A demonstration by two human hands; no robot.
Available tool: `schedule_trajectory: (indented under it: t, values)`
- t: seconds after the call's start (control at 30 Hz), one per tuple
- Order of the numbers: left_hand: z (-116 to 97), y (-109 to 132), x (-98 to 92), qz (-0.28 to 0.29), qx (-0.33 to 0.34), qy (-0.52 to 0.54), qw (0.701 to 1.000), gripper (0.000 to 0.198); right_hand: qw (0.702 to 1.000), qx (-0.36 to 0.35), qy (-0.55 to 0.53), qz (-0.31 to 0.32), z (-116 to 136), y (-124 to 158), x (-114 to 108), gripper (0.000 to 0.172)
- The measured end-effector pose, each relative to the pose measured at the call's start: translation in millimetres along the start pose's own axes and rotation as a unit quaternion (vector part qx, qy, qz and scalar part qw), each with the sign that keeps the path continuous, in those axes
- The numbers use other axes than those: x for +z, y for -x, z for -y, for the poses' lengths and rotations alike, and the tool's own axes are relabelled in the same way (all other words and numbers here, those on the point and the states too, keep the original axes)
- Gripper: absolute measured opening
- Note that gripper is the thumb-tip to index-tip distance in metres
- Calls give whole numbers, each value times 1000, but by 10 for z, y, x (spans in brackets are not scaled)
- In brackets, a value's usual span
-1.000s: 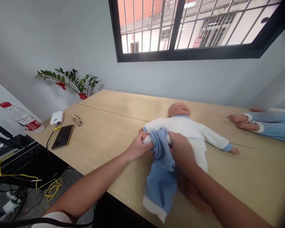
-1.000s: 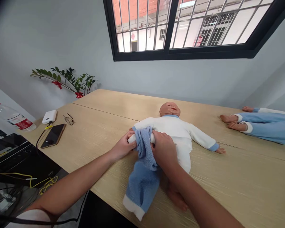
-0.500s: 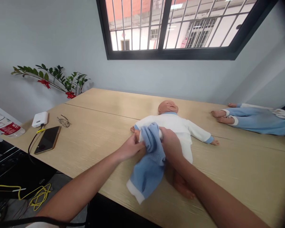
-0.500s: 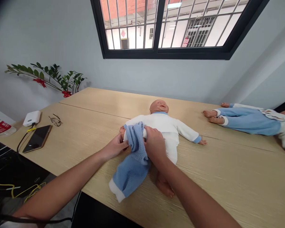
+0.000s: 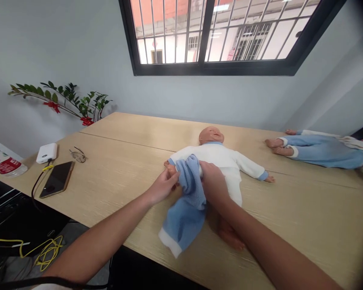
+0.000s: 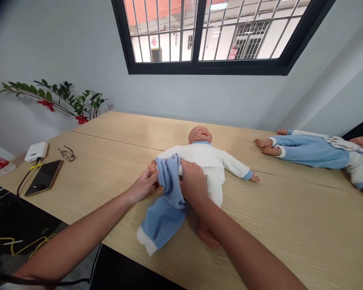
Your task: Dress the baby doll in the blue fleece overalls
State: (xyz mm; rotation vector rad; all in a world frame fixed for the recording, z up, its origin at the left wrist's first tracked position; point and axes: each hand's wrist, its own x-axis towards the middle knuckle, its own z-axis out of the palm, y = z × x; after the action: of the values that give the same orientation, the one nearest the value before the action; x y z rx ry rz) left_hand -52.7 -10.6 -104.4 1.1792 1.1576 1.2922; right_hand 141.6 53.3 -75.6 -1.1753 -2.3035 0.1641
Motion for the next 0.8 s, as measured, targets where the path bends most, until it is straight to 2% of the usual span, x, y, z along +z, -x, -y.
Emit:
schedule_trajectory:
  t: [0.13, 0.23, 0.3, 0.33, 0.43, 0.53, 0.63, 0.73, 0.8]
  values:
    - [18, -31, -30, -46, 48, -32, 997, 52, 998, -54, -28, 18, -26, 9, 50, 26]
    - [-2, -50, -75, -85, 49, -5, 995, 49, 992, -74, -102, -30, -18, 17, 33, 33]
    - [-24, -59, -107, -113, 37, 26, 993, 49, 985, -71, -140, -69, 17, 24, -14, 29]
    - [-33, -64, -122, -124, 32, 42, 991, 50, 984, -73, -148, -66, 42, 27, -43, 27]
    - [-47, -83, -157, -142, 22, 77, 987, 52, 984, -80, -161, 7, 126, 32, -120, 20]
    - [-52, -105, -176, -146, 22, 107, 983, 53, 969, -85, -220, 68, 200, 39, -162, 8]
    - [-61, -115, -183, -148, 31, 126, 980, 54, 927, -24, -345, 145, 251, 71, -176, 10]
    - [-55, -115, -194, -138, 35, 143, 979, 54, 842, 103, -481, 222, 288, 119, -169, 23]
    - [-37, -119, -213, -137, 36, 150, 978, 53, 788, 164, -539, 249, 303, 134, -178, 35]
